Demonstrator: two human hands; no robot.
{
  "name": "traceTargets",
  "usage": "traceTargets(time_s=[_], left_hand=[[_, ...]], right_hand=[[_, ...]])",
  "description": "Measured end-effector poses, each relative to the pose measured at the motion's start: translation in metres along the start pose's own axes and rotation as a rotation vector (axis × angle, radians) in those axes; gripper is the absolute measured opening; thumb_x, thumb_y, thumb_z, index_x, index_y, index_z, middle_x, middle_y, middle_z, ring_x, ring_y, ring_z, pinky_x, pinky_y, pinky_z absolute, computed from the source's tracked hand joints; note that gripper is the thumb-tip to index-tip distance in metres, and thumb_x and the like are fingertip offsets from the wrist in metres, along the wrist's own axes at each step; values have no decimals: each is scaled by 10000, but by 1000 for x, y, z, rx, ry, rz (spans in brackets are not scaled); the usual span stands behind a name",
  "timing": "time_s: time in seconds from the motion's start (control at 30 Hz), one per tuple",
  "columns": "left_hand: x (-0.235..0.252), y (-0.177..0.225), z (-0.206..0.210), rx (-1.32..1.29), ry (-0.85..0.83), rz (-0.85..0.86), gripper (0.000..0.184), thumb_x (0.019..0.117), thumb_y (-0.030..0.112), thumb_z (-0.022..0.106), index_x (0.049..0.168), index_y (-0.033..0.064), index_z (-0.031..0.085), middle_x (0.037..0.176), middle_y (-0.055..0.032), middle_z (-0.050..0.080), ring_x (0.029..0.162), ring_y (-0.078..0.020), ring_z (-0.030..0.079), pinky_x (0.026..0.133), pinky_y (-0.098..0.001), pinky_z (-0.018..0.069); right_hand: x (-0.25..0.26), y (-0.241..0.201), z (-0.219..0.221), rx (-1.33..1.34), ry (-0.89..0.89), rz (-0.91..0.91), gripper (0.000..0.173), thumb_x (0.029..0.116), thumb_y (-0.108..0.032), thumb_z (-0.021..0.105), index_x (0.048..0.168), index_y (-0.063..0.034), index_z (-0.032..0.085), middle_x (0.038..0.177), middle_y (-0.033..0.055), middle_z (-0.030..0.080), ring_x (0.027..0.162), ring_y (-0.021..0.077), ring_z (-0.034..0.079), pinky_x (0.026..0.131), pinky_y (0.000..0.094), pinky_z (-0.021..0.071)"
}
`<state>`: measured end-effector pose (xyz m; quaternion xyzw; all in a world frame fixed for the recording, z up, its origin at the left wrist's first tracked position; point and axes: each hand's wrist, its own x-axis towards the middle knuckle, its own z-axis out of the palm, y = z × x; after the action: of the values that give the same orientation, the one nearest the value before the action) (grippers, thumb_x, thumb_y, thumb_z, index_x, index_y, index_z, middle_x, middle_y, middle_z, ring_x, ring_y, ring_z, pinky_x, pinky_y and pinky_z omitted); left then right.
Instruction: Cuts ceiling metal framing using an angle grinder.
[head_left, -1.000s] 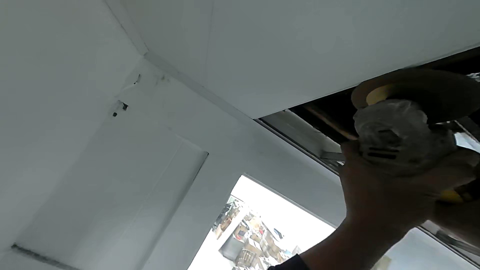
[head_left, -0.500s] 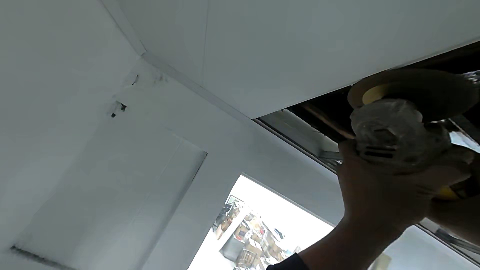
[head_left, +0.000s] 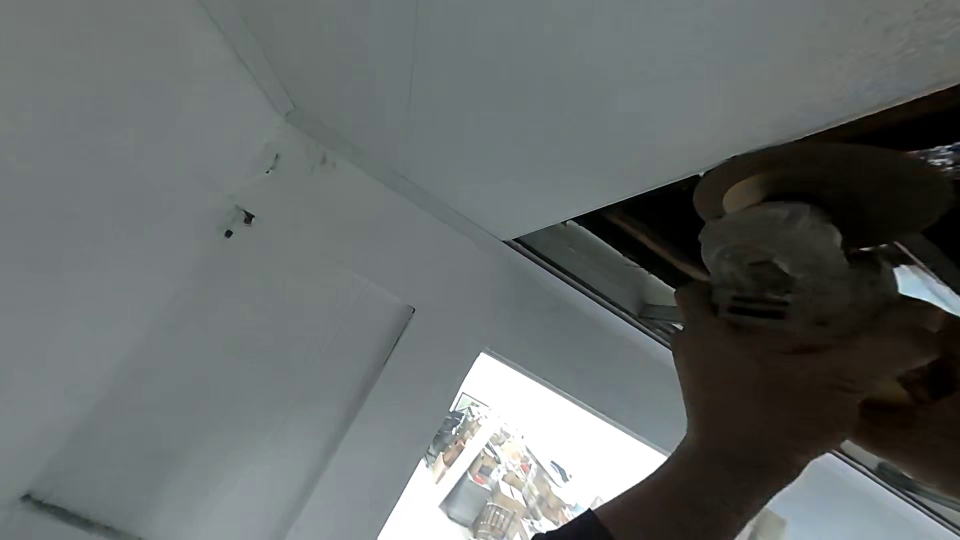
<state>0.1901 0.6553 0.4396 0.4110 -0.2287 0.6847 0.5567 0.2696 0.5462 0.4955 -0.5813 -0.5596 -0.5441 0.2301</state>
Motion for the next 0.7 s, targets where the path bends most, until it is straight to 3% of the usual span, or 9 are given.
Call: traceTargets(time_s=[0.07, 0.23, 0.37, 0.5, 0.57, 0.63, 0.7], left_hand=[[0, 4, 0, 20, -15, -44, 638, 775, 285, 886, 1266, 100, 523, 891, -60, 684, 800, -134, 694, 678, -345, 602], [1, 3, -1, 50, -4, -47, 660, 768, 304, 899, 1270, 105, 519, 889, -60, 686, 805, -137, 698, 681, -347, 606], [1, 4, -3, 45, -14, -52, 668, 767, 318, 897, 1278, 107, 522, 895, -61, 687, 803, -136, 697, 685, -348, 604], [1, 0, -3, -22, 2, 30, 617, 791, 295, 879, 1256, 78, 537, 908, -61, 690, 815, -120, 699, 710, -329, 612], [1, 0, -3, -10, 8, 22, 608, 777, 305, 882, 1238, 93, 545, 888, -57, 688, 792, -130, 696, 673, -342, 605], [1, -4, -2, -13, 14, 31, 633, 782, 339, 873, 1269, 112, 540, 937, -46, 691, 833, -120, 698, 703, -340, 614], [1, -6, -2, -20, 18, 49, 636, 798, 361, 865, 1282, 114, 536, 963, -44, 698, 863, -116, 706, 734, -340, 623]], right_hand=[[0, -2, 0, -13, -3, 28, 697, 754, -332, 764, 1311, 38, 567, 1027, 241, 670, 869, 360, 658, 765, 587, 522], [1, -10, -2, -7, -13, 44, 663, 765, -283, 764, 1309, 45, 572, 1002, 257, 667, 848, 381, 656, 736, 607, 510], [1, -6, 3, -31, 24, 30, 690, 753, -344, 757, 1289, 52, 581, 1014, 261, 666, 868, 386, 650, 760, 613, 498], [-1, -1, 5, 3, 16, -11, 653, 814, -359, 707, 1296, 59, 568, 970, 217, 657, 805, 292, 628, 718, 520, 514], [-1, 6, 6, 14, 15, -7, 679, 796, -374, 730, 1306, 44, 571, 978, 234, 661, 805, 317, 635, 715, 561, 510], [-1, 37, 18, 19, 79, -103, 661, 815, -507, 726, 1278, -54, 595, 959, 109, 651, 785, 168, 620, 681, 429, 530], [2, 54, 27, 32, 133, -146, 661, 808, -567, 699, 1256, -90, 602, 906, 63, 624, 730, 127, 585, 617, 399, 502]])
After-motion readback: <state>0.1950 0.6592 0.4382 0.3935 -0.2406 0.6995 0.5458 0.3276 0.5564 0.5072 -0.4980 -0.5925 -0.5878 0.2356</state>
